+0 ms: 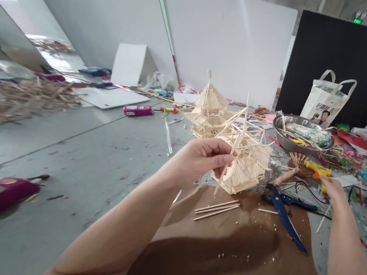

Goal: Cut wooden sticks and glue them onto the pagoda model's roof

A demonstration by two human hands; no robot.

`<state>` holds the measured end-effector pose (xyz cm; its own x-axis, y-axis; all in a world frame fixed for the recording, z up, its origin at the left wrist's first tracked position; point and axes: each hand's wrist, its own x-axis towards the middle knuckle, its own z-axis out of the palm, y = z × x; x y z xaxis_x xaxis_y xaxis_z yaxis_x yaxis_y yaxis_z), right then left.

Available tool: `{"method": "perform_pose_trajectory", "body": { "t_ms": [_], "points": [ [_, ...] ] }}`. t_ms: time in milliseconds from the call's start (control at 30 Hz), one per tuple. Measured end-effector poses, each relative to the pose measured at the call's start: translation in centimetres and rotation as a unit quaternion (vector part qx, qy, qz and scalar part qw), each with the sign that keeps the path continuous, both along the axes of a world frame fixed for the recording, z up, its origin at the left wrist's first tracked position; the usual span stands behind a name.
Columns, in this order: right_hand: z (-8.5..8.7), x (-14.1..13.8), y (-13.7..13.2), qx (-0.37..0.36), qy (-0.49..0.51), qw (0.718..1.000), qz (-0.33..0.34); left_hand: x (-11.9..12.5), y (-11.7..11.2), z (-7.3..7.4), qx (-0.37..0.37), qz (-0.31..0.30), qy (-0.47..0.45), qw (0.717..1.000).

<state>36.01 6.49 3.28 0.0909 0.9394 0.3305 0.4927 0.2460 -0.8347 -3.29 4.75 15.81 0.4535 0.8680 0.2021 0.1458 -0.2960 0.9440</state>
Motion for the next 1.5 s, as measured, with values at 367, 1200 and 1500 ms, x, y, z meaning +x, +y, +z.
{"method": "perform_pose_trajectory", "body": {
  "t_ms": [367, 1200, 1500],
  "points": [
    [8.6, -9.6, -3.1, -0.064, 0.246, 0.961, 0.106, 0.4, 1.2, -2.7, -0.054, -0.003, -0.029, 0.998],
    [8.3, -15.1, -6.7, -0.015, 0.109, 0.988, 0.108, 0.9, 0.6, -3.4, 0.064, -0.021, 0.109, 0.992],
    [8.2, -15.0, -6.7, -0.020, 0.123, 0.987, 0.102, 0.9, 0.5, -3.1, 0.078, -0.017, 0.114, 0.990]
  ]
}}
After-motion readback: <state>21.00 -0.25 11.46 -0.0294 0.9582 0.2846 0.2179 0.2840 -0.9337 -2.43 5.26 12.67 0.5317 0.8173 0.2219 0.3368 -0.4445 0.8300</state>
